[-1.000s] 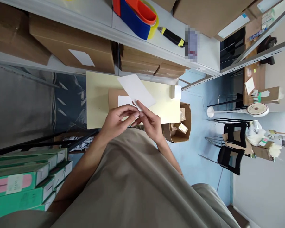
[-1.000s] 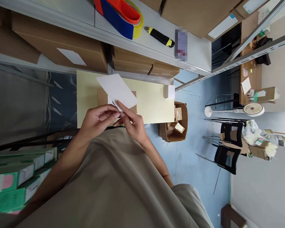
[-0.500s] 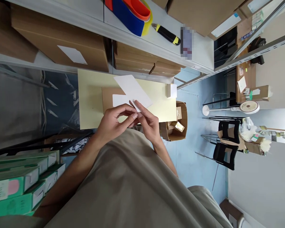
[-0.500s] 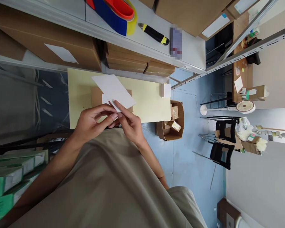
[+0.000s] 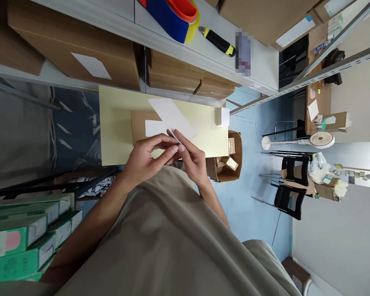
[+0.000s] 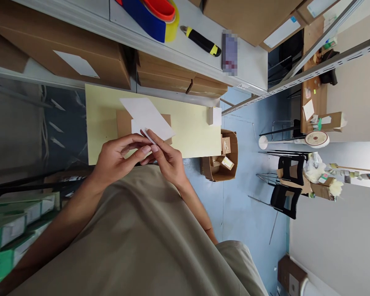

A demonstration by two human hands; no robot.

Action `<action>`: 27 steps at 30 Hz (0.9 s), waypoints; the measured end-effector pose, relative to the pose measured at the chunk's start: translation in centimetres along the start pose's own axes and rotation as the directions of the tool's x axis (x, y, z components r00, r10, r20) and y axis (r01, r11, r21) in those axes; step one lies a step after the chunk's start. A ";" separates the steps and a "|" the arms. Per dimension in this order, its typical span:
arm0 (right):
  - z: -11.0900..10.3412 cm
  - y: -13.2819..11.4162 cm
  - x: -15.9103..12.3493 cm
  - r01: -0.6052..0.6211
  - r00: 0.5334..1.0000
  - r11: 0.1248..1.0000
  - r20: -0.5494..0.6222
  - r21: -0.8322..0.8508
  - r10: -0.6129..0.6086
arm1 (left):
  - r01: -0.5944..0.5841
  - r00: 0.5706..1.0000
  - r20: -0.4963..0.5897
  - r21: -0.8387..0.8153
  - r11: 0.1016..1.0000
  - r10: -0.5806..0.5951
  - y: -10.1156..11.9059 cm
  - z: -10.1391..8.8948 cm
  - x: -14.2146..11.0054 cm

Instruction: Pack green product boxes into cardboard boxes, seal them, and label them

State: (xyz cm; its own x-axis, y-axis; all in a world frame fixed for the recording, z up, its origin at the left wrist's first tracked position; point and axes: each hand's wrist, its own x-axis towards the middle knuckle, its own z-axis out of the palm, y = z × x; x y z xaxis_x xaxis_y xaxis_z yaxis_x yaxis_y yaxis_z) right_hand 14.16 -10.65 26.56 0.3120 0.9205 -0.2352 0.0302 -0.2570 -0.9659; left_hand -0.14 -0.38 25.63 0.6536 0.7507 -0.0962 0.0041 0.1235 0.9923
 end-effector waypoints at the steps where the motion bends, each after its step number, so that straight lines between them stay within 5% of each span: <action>1: 0.1 0.0 0.0 -0.005 1.000 1.000 -0.002 0.008 0.005 | -0.011 1.000 -0.003 0.010 1.000 0.011 0.0 0.0 -0.1; 7: 0.5 0.4 0.1 0.002 0.993 0.999 -0.114 0.049 0.004 | -0.116 0.967 -0.204 0.188 0.975 0.155 -0.7 0.1 -0.1; 14: 0.3 0.5 0.3 0.016 0.991 0.995 -0.132 0.095 -0.003 | -0.220 0.942 -0.160 0.374 0.901 0.296 -0.6 -0.5 0.7; 21: -0.7 -0.4 -0.3 -0.141 0.987 0.990 -0.075 0.024 0.143 | -0.153 0.972 -0.127 0.308 0.939 0.200 -0.5 -1.1 0.5; 27: -0.6 -0.6 -0.3 -0.103 0.991 0.991 -0.093 -0.081 0.096 | -0.099 0.986 -0.119 0.174 0.980 0.120 -0.1 -2.0 1.2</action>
State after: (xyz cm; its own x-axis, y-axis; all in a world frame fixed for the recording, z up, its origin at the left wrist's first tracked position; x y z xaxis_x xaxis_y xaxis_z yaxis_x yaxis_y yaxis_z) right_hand 14.65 -10.98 27.27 0.4000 0.8605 -0.3156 0.0750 -0.3739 -0.9244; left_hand -0.88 1.76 25.23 0.5547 0.8319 0.0154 0.0716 -0.0662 0.9952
